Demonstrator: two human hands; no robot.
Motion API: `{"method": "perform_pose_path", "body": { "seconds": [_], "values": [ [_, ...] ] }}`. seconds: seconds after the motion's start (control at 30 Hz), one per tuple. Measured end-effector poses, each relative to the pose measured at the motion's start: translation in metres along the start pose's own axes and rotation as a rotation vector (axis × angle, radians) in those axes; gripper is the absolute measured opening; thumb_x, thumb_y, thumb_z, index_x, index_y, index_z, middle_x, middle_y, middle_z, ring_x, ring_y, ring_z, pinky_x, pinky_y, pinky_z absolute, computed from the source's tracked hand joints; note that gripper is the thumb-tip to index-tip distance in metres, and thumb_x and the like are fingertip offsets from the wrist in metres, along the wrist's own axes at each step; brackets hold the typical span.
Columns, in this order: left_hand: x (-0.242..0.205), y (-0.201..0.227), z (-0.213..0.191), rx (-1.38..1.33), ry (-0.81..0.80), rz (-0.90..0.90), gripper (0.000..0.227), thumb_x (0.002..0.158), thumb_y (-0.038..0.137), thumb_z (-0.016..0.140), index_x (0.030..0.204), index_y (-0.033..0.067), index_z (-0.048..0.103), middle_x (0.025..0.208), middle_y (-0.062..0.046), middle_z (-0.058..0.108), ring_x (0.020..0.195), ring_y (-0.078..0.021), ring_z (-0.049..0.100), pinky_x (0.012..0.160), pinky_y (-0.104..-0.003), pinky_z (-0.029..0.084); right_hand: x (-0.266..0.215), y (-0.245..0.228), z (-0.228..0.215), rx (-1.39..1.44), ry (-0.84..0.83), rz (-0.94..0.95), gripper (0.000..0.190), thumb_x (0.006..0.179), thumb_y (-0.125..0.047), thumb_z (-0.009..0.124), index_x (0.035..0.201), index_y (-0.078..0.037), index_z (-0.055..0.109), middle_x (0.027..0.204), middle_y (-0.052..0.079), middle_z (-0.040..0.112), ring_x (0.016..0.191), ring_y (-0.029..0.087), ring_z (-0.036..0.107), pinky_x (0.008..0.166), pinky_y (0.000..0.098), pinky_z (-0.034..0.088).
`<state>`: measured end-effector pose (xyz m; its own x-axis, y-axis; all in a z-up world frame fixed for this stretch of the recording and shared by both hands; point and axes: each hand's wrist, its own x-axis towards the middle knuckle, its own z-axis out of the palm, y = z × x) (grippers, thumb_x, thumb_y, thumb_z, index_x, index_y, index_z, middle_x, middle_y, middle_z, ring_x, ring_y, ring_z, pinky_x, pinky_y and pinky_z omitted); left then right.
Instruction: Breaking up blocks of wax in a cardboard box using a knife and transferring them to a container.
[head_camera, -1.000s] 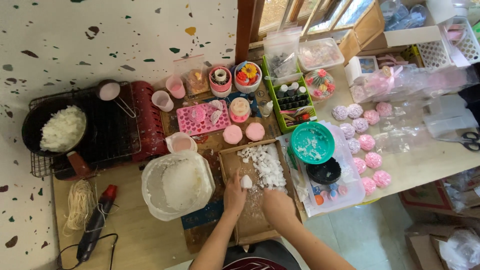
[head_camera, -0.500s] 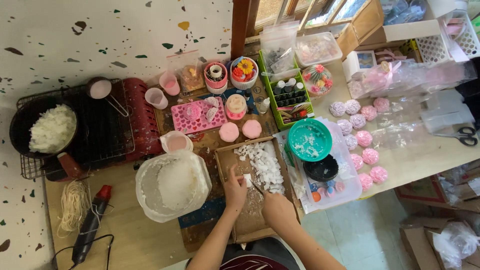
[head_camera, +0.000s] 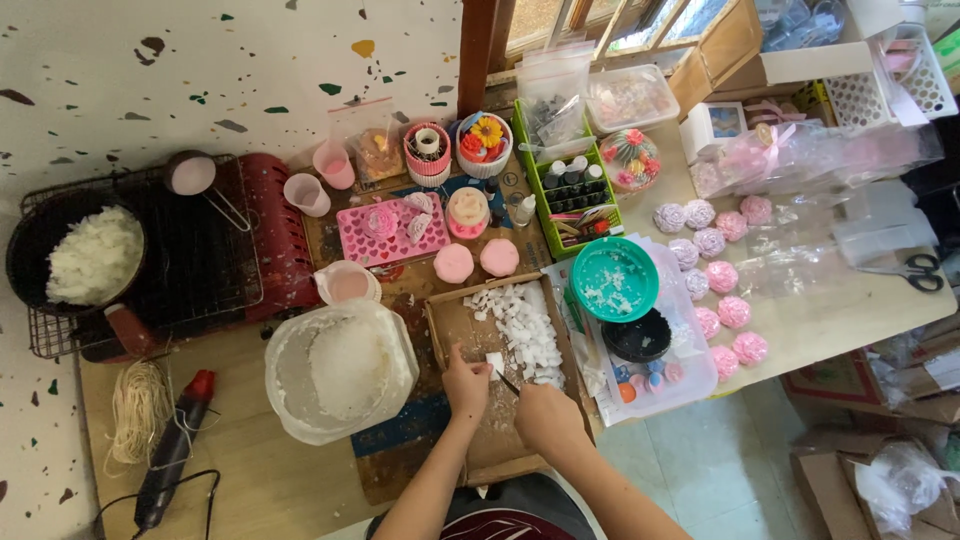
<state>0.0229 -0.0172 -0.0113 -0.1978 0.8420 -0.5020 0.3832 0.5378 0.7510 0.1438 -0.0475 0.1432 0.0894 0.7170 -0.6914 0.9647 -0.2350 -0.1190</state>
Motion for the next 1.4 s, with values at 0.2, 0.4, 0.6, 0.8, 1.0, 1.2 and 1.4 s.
{"method": "perform_pose_path", "body": {
  "seconds": [0.2, 0.4, 0.6, 0.8, 1.0, 1.2, 1.4],
  "values": [
    [0.004, 0.0, 0.0, 0.027, 0.005, -0.055, 0.06, 0.084, 0.014, 0.081, 0.137, 0.0068, 0.053, 0.095, -0.012, 0.079, 0.087, -0.0262, 0.076, 0.083, -0.039, 0.058, 0.032, -0.009, 0.011, -0.065, 0.07, -0.07, 0.018, 0.088, -0.015, 0.063, 0.097, -0.006, 0.075, 0.1, 0.023, 0.075, 0.095, 0.037, 0.075, 0.082, 0.047, 0.061],
    [0.018, -0.022, 0.016, -0.01, 0.026, -0.09, 0.055, 0.086, 0.013, 0.076, 0.135, 0.0078, 0.054, 0.094, -0.01, 0.081, 0.088, -0.0254, 0.076, 0.084, -0.039, 0.058, 0.084, -0.026, 0.01, -0.085, -0.013, -0.064, 0.026, 0.091, -0.024, 0.063, 0.105, -0.009, 0.078, 0.109, 0.017, 0.076, 0.104, 0.033, 0.074, 0.087, 0.0456, 0.059],
    [0.007, 0.001, 0.002, -0.028, -0.022, -0.173, 0.057, 0.085, 0.012, 0.074, 0.137, 0.0094, 0.052, 0.096, -0.012, 0.078, 0.083, -0.0286, 0.077, 0.077, -0.041, 0.062, 0.149, -0.03, 0.0, -0.158, -0.13, -0.138, 0.029, 0.087, -0.02, 0.064, 0.11, -0.014, 0.08, 0.117, 0.011, 0.075, 0.113, 0.031, 0.071, 0.09, 0.0448, 0.058],
    [0.018, -0.027, 0.018, -0.023, 0.075, -0.083, 0.059, 0.074, 0.011, 0.082, 0.128, 0.0084, 0.059, 0.096, -0.014, 0.079, 0.091, -0.027, 0.076, 0.079, -0.041, 0.061, 0.142, -0.035, 0.013, -0.117, -0.022, -0.129, 0.029, 0.087, -0.026, 0.069, 0.109, -0.01, 0.079, 0.115, 0.015, 0.076, 0.11, 0.031, 0.073, 0.09, 0.0437, 0.059],
    [0.018, -0.03, 0.02, -0.099, 0.024, -0.103, 0.056, 0.082, 0.024, 0.079, 0.131, 0.0073, 0.058, 0.102, -0.014, 0.078, 0.091, -0.0275, 0.077, 0.077, -0.041, 0.062, 0.124, -0.031, 0.019, -0.144, -0.03, -0.159, 0.026, 0.093, -0.026, 0.062, 0.107, -0.011, 0.079, 0.11, 0.014, 0.076, 0.107, 0.032, 0.073, 0.087, 0.0465, 0.058],
    [0.002, 0.001, 0.002, -0.129, 0.008, -0.14, 0.072, 0.075, 0.028, 0.091, 0.132, 0.008, 0.053, 0.102, -0.015, 0.078, 0.093, -0.0265, 0.075, 0.082, -0.039, 0.059, 0.108, -0.035, 0.035, -0.125, -0.037, -0.04, 0.023, 0.087, -0.019, 0.068, 0.107, -0.012, 0.077, 0.108, 0.013, 0.074, 0.102, 0.031, 0.073, 0.082, 0.0443, 0.06],
    [0.014, -0.026, 0.02, -0.038, 0.079, -0.131, 0.062, 0.074, 0.014, 0.087, 0.13, 0.009, 0.059, 0.094, -0.01, 0.08, 0.088, -0.0254, 0.076, 0.082, -0.039, 0.059, 0.05, -0.015, 0.075, -0.185, 0.174, -0.231, 0.022, 0.09, -0.014, 0.06, 0.107, -0.005, 0.071, 0.095, 0.019, 0.075, 0.088, 0.036, 0.076, 0.073, 0.0464, 0.061]
  ]
}}
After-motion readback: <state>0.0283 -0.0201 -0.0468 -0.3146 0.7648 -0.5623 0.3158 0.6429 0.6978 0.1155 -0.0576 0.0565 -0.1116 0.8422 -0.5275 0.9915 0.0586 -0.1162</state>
